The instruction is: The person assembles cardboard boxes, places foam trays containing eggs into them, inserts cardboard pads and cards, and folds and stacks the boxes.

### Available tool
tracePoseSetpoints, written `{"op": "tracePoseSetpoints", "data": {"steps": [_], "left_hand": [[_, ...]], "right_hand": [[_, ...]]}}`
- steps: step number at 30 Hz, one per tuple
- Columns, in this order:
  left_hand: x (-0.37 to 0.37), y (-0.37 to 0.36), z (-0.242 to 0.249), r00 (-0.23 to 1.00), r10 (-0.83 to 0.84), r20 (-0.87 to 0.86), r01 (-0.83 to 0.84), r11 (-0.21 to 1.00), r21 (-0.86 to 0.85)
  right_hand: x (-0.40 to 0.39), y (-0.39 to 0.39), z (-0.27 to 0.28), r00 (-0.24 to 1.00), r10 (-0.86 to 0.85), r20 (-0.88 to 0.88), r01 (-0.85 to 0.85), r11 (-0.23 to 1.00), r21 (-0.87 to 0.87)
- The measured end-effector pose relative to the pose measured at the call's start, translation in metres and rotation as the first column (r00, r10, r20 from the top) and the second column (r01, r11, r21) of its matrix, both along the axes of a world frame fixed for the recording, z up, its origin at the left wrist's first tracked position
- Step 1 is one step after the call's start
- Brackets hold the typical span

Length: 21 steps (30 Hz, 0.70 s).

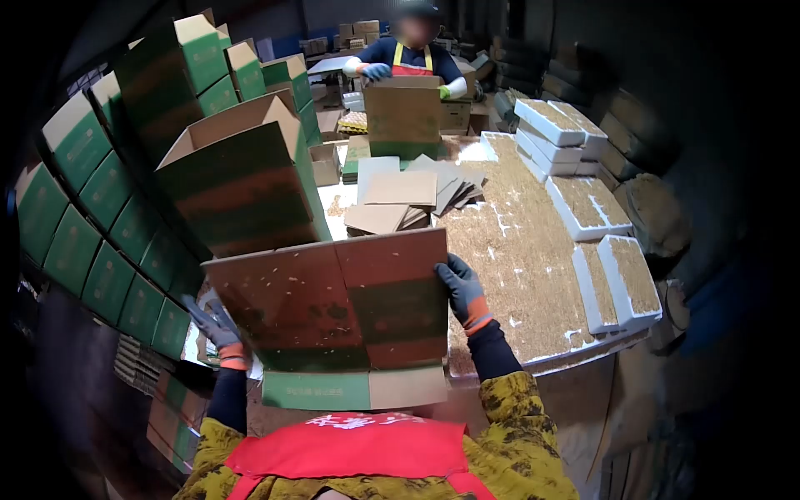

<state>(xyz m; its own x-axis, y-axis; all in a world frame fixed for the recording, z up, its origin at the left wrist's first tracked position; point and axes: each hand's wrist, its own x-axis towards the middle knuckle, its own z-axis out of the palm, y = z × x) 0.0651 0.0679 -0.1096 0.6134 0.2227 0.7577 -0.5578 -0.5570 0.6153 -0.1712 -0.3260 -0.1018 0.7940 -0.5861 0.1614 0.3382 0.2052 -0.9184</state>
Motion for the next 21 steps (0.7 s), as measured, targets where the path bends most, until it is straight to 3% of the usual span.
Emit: {"op": "tracePoseSetpoints", "data": {"steps": [1,3,5,6,7,8,9,10,11,12,14,15,16,17,19,20,21], "left_hand": [[-0.004,0.002,0.027,0.985,0.014,0.170,-0.037,0.991,0.128],[-0.032,-0.001,0.084,0.983,-0.074,0.170,-0.024,0.858,0.513],[-0.041,0.010,0.118,0.974,-0.192,0.116,0.055,0.705,0.707],[-0.044,0.014,0.133,0.966,-0.244,0.083,0.087,0.613,0.785],[-0.046,0.016,0.149,0.944,-0.324,0.061,0.152,0.593,0.790],[-0.047,0.022,0.162,0.903,-0.413,-0.117,0.330,0.495,0.804],[-0.044,0.026,0.170,0.827,-0.481,-0.292,0.495,0.378,0.782],[-0.036,0.025,0.173,0.717,-0.553,-0.424,0.640,0.280,0.716],[-0.028,0.023,0.173,0.576,-0.607,-0.548,0.764,0.162,0.625],[-0.021,0.018,0.172,0.408,-0.636,-0.655,0.860,0.026,0.510],[-0.009,0.001,0.168,0.162,-0.583,-0.796,0.975,-0.029,0.219],[-0.005,-0.006,0.168,0.022,-0.541,-0.841,0.997,-0.054,0.060],[0.004,-0.012,0.173,0.061,-0.452,-0.890,0.996,-0.024,0.081],[0.011,-0.014,0.179,0.063,-0.404,-0.913,0.995,-0.043,0.087],[0.020,-0.013,0.182,0.056,-0.314,-0.948,0.994,-0.075,0.083],[0.026,-0.012,0.172,0.120,-0.467,-0.876,0.975,-0.110,0.193],[0.019,-0.014,0.177,0.273,-0.559,-0.783,0.912,-0.108,0.395]], "right_hand": [[-0.004,-0.001,0.007,1.000,0.022,0.015,-0.020,0.996,-0.089],[-0.011,-0.005,0.008,0.995,-0.021,-0.095,-0.004,0.967,-0.256],[-0.023,-0.010,-0.004,0.992,-0.024,-0.124,0.006,0.990,-0.144],[-0.030,-0.009,0.001,0.981,-0.058,-0.184,0.019,0.978,-0.208],[-0.035,-0.007,0.006,0.967,-0.095,-0.238,0.026,0.961,-0.276],[-0.036,0.008,0.016,0.963,-0.251,-0.094,0.188,0.883,-0.430],[-0.039,0.032,0.047,0.864,-0.498,0.070,0.373,0.541,-0.754],[-0.038,0.054,0.080,0.781,-0.569,0.257,0.465,0.257,-0.847],[-0.028,0.074,0.099,0.787,-0.479,0.388,0.559,0.291,-0.777],[-0.017,0.097,0.123,0.811,-0.402,0.425,0.521,0.167,-0.837],[0.017,0.143,0.150,0.953,-0.230,0.197,0.211,0.039,-0.977],[0.034,0.165,0.135,0.965,-0.247,0.091,0.095,0.004,-0.996],[0.037,0.185,0.131,0.956,-0.292,-0.013,-0.069,-0.182,-0.981],[0.036,0.190,0.130,0.960,-0.275,0.056,-0.007,-0.222,-0.975],[0.027,0.190,0.130,0.970,-0.241,-0.035,-0.079,-0.176,-0.981],[0.022,0.189,0.123,0.978,-0.203,-0.050,-0.088,-0.184,-0.979],[0.016,0.189,0.119,0.985,-0.173,-0.032,-0.062,-0.173,-0.983]]}}
